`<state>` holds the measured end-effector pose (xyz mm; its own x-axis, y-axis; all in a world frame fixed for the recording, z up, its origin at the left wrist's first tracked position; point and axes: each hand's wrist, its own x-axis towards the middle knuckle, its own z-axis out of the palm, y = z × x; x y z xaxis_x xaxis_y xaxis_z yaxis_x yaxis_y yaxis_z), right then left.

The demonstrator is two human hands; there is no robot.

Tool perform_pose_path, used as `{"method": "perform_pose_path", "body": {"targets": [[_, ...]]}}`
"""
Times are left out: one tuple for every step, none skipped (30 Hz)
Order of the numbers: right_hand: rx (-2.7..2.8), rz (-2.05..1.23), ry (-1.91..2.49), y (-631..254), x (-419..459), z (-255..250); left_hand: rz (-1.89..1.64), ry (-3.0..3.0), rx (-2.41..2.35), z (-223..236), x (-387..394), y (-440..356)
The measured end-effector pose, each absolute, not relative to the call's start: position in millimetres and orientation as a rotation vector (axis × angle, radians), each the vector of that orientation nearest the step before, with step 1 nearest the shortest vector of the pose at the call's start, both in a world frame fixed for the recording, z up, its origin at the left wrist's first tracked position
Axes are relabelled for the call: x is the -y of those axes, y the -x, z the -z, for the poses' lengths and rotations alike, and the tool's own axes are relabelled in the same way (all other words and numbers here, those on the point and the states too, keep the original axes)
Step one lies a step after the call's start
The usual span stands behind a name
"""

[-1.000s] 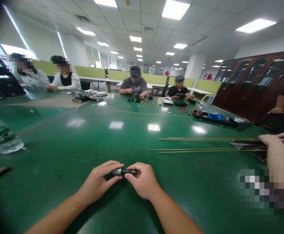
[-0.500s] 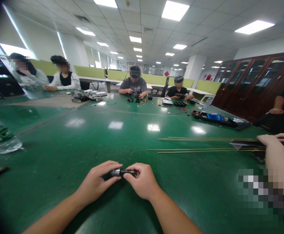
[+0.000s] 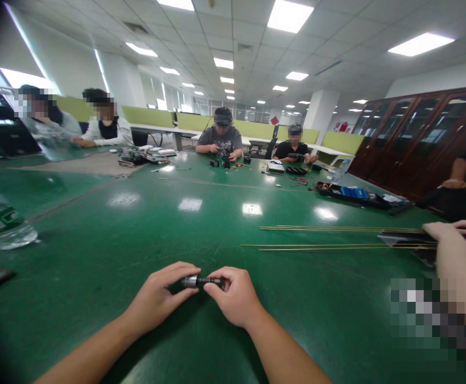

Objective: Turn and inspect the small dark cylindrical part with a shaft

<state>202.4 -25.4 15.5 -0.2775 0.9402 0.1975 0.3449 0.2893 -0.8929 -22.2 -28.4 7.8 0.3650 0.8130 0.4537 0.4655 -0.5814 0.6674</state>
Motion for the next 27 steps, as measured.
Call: {"method": "perform_pose_path", "body": {"targets": [[1.785, -0.971, 1.165, -202.4, 25.5, -15.8, -1.097, -2.202, -1.113, -7.5, 28.2, 22.2], [1.783, -0.973, 1.164, -202.3, 25.5, -16.1, -1.099, -2.202, -1.115, -7.4, 28.1, 22.1], [1.781, -0.976, 1.162, -202.3, 25.4, -16.3, -1.101, -2.201, -1.116, -7.4, 28.1, 22.0], [1.778, -0.979, 1.16, -202.3, 25.3, -16.4, -1.101, -2.2, -1.118, -7.6, 28.2, 21.9], [1.775, -0.979, 1.159, -202.3, 25.2, -16.5, -1.104, -2.199, -1.118, -8.0, 28.4, 21.8], [1.773, -0.98, 1.158, -202.4, 25.1, -16.5, -1.105, -2.198, -1.117, -8.4, 28.6, 21.8], [1.772, -0.981, 1.158, -202.5, 24.9, -16.4, -1.106, -2.197, -1.116, -8.9, 28.8, 21.8], [1.773, -0.983, 1.159, -202.6, 24.8, -16.3, -1.108, -2.195, -1.116, -9.2, 29.0, 21.7], [1.774, -0.986, 1.159, -202.8, 24.8, -16.2, -1.108, -2.192, -1.119, -9.5, 29.1, 21.7], [1.774, -0.991, 1.161, -202.9, 24.8, -16.1, -1.107, -2.19, -1.122, -9.6, 29.2, 21.7], [1.775, -0.995, 1.163, -203.0, 24.8, -16.0, -1.106, -2.188, -1.125, -9.6, 29.2, 21.7], [1.776, -0.999, 1.166, -203.1, 24.9, -15.8, -1.105, -2.187, -1.128, -9.6, 29.2, 21.7], [1.776, -1.0, 1.168, -203.1, 25.1, -15.7, -1.106, -2.186, -1.131, -9.5, 29.2, 21.8], [1.777, -1.0, 1.169, -203.1, 25.2, -15.5, -1.107, -2.186, -1.131, -9.6, 29.3, 21.9], [1.777, -1.0, 1.17, -203.1, 25.4, -15.3, -1.108, -2.187, -1.13, -9.6, 29.3, 22.1], [1.778, -1.0, 1.171, -203.1, 25.6, -15.1, -1.108, -2.187, -1.129, -9.8, 29.4, 22.2], [1.777, -1.001, 1.171, -203.1, 25.7, -14.8, -1.109, -2.186, -1.128, -9.9, 29.5, 22.3], [1.776, -1.004, 1.17, -203.1, 25.9, -14.5, -1.11, -2.186, -1.126, -10.1, 29.6, 22.3], [1.775, -1.007, 1.17, -203.2, 26.0, -14.3, -1.113, -2.186, -1.124, -10.2, 29.6, 22.3], [1.775, -1.01, 1.17, -203.3, 26.1, -14.1, -1.115, -2.187, -1.123, -10.3, 29.7, 22.3], [1.775, -1.011, 1.17, -203.4, 26.2, -14.0, -1.118, -2.188, -1.123, -10.3, 29.7, 22.2], [1.773, -1.011, 1.17, -203.4, 26.2, -13.8, -1.12, -2.189, -1.124, -10.3, 29.6, 22.1], [1.772, -1.012, 1.169, -203.4, 26.3, -13.8, -1.121, -2.19, -1.125, -10.1, 29.6, 22.1], [1.769, -1.015, 1.169, -203.3, 26.3, -13.7, -1.119, -2.191, -1.127, -10.0, 29.5, 22.1], [1.766, -1.019, 1.168, -203.3, 26.3, -13.7, -1.116, -2.191, -1.129, -9.8, 29.4, 22.2], [1.763, -1.022, 1.167, -203.1, 26.2, -13.8, -1.116, -2.19, -1.131, -9.6, 29.3, 22.3], [1.762, -1.022, 1.167, -203.0, 26.2, -13.9, -1.115, -2.191, -1.131, -9.4, 29.2, 22.4]]}}
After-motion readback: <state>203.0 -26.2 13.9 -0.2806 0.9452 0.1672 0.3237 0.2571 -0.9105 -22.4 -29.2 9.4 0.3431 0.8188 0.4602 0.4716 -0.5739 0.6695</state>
